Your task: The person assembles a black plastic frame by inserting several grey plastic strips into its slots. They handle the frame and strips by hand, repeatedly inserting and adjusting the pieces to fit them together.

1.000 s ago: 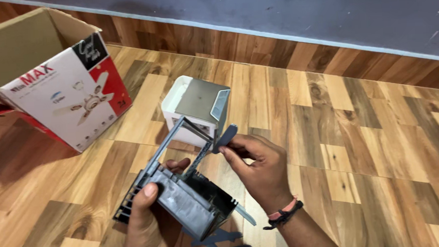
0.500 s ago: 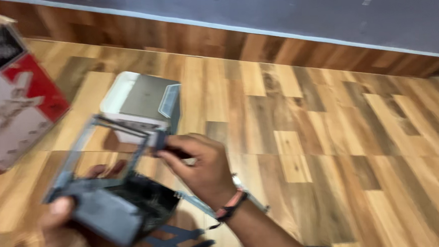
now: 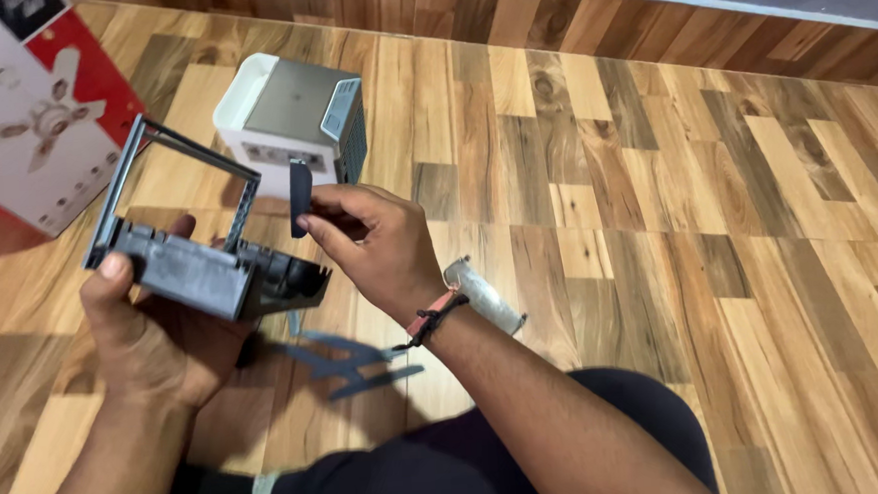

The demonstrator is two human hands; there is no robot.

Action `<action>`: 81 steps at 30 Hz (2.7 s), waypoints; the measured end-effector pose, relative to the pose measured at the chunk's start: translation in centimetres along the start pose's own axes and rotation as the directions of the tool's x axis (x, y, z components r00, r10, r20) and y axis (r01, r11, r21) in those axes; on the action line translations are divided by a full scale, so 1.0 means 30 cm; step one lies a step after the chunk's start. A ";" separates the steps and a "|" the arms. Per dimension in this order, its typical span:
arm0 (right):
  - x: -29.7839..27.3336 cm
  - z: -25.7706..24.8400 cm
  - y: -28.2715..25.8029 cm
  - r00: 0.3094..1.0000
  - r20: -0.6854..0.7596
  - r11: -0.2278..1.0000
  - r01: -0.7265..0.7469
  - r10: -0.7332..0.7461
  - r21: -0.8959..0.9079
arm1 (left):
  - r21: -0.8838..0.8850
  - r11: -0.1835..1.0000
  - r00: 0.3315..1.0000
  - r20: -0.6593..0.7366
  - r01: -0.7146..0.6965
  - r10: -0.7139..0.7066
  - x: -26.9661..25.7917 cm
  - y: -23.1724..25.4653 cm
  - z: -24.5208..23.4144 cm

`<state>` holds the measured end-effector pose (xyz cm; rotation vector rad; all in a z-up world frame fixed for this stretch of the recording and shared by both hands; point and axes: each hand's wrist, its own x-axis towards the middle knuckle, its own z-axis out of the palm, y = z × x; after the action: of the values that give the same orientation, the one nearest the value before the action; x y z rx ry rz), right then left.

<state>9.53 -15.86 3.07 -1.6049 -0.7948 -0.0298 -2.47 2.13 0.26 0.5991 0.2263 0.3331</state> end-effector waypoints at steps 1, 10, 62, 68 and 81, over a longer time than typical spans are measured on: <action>-0.018 0.006 -0.015 1.000 0.009 1.000 -0.014 0.014 0.004 | 0.012 1.000 1.000 0.014 -0.004 0.004 -0.031 0.005 0.013; -0.012 0.015 -0.158 0.995 -0.033 0.995 0.089 -0.090 -0.038 | 0.341 0.921 0.978 0.149 -0.187 0.144 -0.170 0.130 0.160; 0.215 0.032 0.187 0.999 0.012 0.981 -0.031 0.034 -0.191 | 0.174 0.959 0.975 -0.061 0.222 -0.214 0.189 0.003 -0.047; 0.214 0.040 0.191 1.000 0.016 0.969 -0.005 0.010 -0.245 | 0.215 0.947 0.971 -0.077 0.238 -0.227 0.194 -0.005 -0.053; 0.206 0.053 0.191 0.996 -0.064 0.970 -0.067 0.054 -0.232 | 0.182 0.958 0.975 -0.042 0.224 -0.220 0.189 -0.013 -0.045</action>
<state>16.44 -11.44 0.57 -1.8420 -0.7170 -0.1296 2.44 4.60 -1.68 0.7473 0.3450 0.1015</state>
